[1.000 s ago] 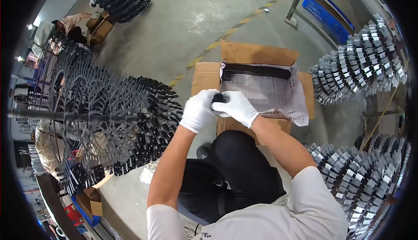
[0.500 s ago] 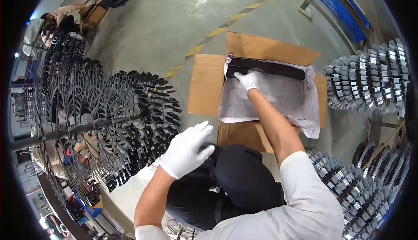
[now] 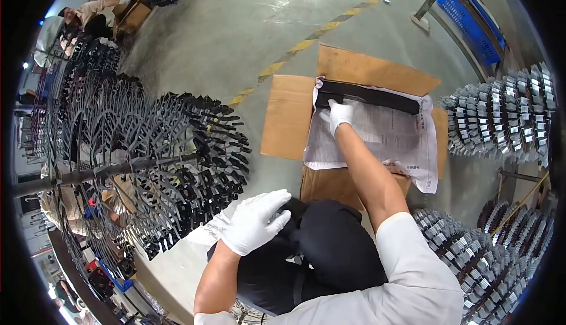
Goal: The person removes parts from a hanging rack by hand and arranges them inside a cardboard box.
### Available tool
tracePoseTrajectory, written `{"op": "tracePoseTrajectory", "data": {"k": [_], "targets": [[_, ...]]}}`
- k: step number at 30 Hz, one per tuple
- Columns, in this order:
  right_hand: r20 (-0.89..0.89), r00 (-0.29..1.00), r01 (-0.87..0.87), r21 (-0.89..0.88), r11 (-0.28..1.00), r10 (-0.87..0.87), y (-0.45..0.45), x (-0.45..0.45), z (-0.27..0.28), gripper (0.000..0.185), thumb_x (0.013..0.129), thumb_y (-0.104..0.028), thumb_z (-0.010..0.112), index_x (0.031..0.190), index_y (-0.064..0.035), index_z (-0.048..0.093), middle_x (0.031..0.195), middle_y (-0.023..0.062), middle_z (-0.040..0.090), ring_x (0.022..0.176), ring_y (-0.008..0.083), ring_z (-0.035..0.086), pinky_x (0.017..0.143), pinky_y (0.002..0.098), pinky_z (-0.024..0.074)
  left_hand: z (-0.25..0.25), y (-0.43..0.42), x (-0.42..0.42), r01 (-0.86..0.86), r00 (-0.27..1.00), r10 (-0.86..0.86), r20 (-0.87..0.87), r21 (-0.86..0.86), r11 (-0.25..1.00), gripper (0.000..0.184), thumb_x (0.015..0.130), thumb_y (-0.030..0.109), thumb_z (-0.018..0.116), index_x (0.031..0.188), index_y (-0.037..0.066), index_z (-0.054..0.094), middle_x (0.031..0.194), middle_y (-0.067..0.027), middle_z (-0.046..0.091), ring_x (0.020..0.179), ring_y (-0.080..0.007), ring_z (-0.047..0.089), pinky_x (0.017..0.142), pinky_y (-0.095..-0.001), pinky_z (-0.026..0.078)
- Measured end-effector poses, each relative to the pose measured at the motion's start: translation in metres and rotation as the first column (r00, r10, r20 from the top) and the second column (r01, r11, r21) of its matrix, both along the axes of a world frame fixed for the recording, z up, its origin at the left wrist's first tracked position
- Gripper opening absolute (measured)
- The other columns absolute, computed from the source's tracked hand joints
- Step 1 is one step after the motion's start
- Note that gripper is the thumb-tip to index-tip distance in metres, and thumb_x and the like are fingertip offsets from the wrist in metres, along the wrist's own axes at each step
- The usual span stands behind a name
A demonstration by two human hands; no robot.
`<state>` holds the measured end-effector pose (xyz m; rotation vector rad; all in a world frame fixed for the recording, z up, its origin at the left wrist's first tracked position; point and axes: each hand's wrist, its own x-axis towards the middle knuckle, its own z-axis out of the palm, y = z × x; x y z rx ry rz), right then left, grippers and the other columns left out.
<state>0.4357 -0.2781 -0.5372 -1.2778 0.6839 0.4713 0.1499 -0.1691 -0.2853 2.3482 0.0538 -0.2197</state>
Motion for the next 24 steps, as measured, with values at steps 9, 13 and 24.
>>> {"op": "tracePoseTrajectory", "data": {"k": [9,13,24], "targets": [[-0.012,0.889,-0.302,-0.768,0.565,0.459,-0.003,0.013,-0.058,0.034,0.087,-0.023,0.072,0.105,0.0044,0.063,0.089,0.0159,0.069,0.072,0.0326,0.069,0.062,0.0468,0.0581,0.001,-0.001,0.003,-0.004,0.999,0.004,0.037,0.0,1.0,0.031,0.085,0.016,0.072,0.112,0.001,0.068,0.108,-0.0177,0.071,0.096,-0.0347,0.069,0.084,-0.0401,0.056],[0.091,0.914,-0.319,-0.441,0.839,0.395,-0.021,0.035,-0.12,0.041,0.089,-0.034,0.071,0.115,-0.005,0.06,0.091,0.0146,0.07,0.072,0.0293,0.07,0.055,0.0483,0.0587,-0.007,0.001,0.005,-0.029,0.998,0.029,0.059,0.01,1.0,0.027,0.088,0.02,0.069,0.111,0.005,0.069,0.103,-0.0146,0.071,0.091,-0.0327,0.069,0.08,-0.0406,0.056],[0.193,0.748,-0.63,-0.096,0.771,0.635,-0.031,-0.04,0.112,0.03,0.088,-0.023,0.071,0.108,-0.0012,0.068,0.085,0.0071,0.065,0.064,0.018,0.063,0.059,0.0326,0.0552,0.035,0.019,-0.046,-0.352,0.898,0.271,0.348,0.195,0.916,0.024,0.086,0.014,0.066,0.109,0.005,0.067,0.105,-0.0149,0.07,0.092,-0.033,0.068,0.081,-0.041,0.055]]}}
